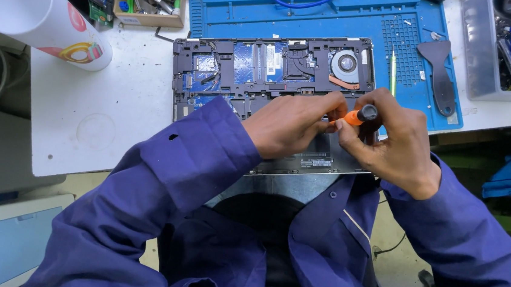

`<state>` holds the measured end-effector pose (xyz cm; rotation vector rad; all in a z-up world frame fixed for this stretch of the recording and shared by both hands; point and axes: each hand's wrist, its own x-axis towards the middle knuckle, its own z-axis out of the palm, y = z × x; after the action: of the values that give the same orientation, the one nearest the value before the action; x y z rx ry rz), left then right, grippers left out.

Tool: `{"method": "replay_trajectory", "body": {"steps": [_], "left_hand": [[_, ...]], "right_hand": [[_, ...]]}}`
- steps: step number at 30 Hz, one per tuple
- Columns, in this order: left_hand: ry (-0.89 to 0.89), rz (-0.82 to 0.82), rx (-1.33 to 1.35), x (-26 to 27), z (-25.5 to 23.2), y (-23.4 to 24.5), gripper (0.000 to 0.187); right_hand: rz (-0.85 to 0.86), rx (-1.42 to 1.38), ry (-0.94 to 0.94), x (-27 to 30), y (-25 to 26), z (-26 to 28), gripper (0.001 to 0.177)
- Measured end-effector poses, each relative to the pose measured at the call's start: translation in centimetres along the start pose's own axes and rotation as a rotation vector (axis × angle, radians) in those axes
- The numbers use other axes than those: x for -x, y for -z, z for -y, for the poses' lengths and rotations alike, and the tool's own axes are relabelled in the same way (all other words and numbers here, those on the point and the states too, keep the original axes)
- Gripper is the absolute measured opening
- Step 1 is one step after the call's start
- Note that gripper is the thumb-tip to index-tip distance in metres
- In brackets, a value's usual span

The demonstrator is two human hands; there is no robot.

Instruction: The person uses an orange screwdriver to remove screws from the back of a disassembled laptop. They then use a green tool to pry and disconnect internal components, including a fan and ribbon cables, before reattaching parts.

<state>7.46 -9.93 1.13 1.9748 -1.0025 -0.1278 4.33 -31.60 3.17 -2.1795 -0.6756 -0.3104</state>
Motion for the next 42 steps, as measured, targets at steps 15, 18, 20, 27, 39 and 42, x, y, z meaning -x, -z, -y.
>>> {"method": "replay_trajectory", "body": {"steps": [15, 18, 20, 27, 39, 42], "left_hand": [[-0.052, 0.015, 0.038, -0.1, 0.2, 0.4, 0.041], [0.01, 0.101, 0.048, -0.6, 0.5, 0.6, 0.02], [-0.065, 0.098, 0.218, -0.5, 0.9, 0.6, 0.033], [-0.103, -0.035, 0.378, -0.8, 0.4, 0.1, 0.038], [-0.138, -0.28, 0.108, -0.8, -0.5, -0.1, 0.021], [-0.147, -0.171, 0.143, -0.7, -0.7, 0.3, 0.029]], "right_hand": [[0.014, 0.112, 0.017, 0.1, 1.3, 0.9, 0.016], [0.098, 0.267, 0.139, 0.0, 1.7, 1.1, 0.029], [0.134, 0.254, 0.183, -0.8, 2.0, 0.5, 0.029], [0.275, 0.195, 0.373, -1.7, 3.0, 0.9, 0.015], [0.055, 0.17, 0.372, -0.6, 1.2, 1.7, 0.033], [0.098, 0.102, 0.307, -0.5, 1.3, 1.8, 0.034]]}}
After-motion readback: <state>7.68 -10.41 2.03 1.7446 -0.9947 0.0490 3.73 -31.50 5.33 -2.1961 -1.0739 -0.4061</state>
